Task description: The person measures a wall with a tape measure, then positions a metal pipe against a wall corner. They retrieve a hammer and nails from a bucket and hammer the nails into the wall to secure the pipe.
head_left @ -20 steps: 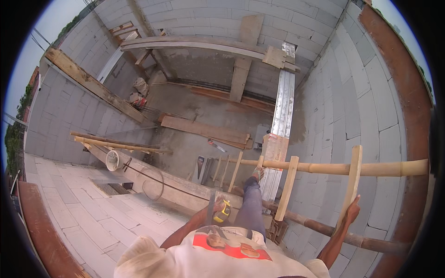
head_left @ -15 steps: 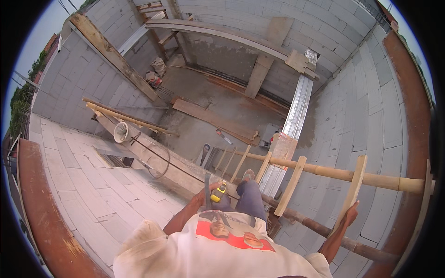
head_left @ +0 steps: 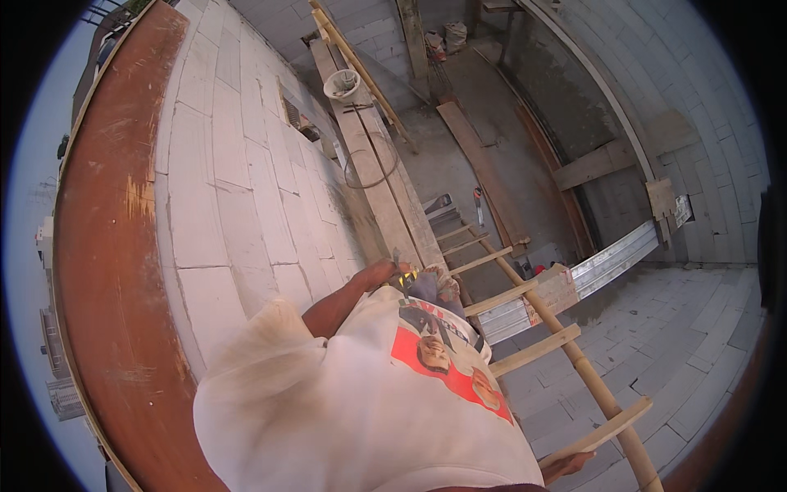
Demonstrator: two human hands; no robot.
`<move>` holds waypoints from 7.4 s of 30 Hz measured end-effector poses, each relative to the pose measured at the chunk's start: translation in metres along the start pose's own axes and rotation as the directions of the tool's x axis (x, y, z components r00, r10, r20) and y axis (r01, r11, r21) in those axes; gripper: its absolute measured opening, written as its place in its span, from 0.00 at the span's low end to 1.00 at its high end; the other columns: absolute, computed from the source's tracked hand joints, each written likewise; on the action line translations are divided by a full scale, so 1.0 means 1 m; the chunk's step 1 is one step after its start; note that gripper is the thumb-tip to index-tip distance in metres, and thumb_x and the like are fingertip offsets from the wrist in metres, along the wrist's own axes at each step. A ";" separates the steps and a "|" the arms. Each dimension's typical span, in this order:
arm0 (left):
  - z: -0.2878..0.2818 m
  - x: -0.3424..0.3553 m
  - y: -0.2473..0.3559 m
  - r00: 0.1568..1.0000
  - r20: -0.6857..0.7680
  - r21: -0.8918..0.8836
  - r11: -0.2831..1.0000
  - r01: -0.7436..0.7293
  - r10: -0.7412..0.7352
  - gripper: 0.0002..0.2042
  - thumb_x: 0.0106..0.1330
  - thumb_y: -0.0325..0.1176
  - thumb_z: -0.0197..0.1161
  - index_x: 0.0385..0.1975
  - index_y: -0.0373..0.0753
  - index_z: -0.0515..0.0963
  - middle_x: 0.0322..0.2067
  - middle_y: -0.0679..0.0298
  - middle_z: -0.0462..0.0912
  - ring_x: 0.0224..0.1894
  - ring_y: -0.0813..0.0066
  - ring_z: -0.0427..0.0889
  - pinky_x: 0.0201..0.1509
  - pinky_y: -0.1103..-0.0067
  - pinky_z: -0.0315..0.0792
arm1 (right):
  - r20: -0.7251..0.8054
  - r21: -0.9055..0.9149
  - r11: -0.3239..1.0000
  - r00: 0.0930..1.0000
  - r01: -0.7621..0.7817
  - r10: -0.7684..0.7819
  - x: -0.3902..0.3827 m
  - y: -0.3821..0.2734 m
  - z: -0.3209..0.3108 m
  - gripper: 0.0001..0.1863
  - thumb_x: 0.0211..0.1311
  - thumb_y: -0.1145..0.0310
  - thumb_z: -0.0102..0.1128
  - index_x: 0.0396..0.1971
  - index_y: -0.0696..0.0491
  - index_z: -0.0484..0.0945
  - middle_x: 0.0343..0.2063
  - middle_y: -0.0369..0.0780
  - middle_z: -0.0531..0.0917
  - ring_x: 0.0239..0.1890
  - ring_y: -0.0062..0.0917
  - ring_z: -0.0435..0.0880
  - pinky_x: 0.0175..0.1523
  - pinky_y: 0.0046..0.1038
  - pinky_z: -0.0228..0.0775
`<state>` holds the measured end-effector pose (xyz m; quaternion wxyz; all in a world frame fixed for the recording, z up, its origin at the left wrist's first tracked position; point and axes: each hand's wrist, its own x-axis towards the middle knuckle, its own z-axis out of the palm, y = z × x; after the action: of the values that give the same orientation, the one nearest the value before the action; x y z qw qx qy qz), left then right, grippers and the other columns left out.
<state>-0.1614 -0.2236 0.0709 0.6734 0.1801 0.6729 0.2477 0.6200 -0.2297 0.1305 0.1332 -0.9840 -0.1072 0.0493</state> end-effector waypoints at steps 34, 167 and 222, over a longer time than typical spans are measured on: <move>-0.280 -0.039 0.088 0.820 -0.505 -0.079 0.931 -0.356 0.271 0.28 0.69 0.48 0.59 0.61 0.31 0.75 0.49 0.51 0.83 0.52 0.67 0.81 0.57 0.74 0.73 | 0.602 0.775 0.196 -0.796 0.601 0.062 -0.887 -0.422 0.229 0.24 0.70 0.48 0.60 0.43 0.57 0.84 0.36 0.42 0.88 0.39 0.27 0.87 0.47 0.30 0.77; -0.683 -0.232 0.500 -0.290 -0.929 -0.154 0.471 0.869 0.231 0.18 0.78 0.41 0.55 0.58 0.35 0.79 0.57 0.45 0.79 0.63 0.46 0.74 0.70 0.63 0.66 | -0.108 0.816 0.476 -0.895 -0.328 -0.433 -1.953 -0.931 0.110 0.19 0.72 0.59 0.51 0.26 0.59 0.77 0.17 0.35 0.74 0.15 0.21 0.71 0.24 0.28 0.64; -0.591 0.006 0.277 0.473 -0.858 -0.418 0.809 -0.413 -0.201 0.28 0.77 0.35 0.52 0.71 0.30 0.53 0.45 0.57 0.76 0.36 0.77 0.74 0.38 0.79 0.72 | 0.266 0.625 0.693 -0.932 0.360 0.245 -1.509 -0.734 0.296 0.14 0.74 0.61 0.59 0.37 0.58 0.79 0.25 0.36 0.80 0.25 0.17 0.79 0.33 0.23 0.75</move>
<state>-0.7750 -0.0487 0.2077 0.2367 -0.1402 0.7967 0.5381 -1.0296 0.1978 0.1497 -0.2322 -0.0185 -0.4886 0.8409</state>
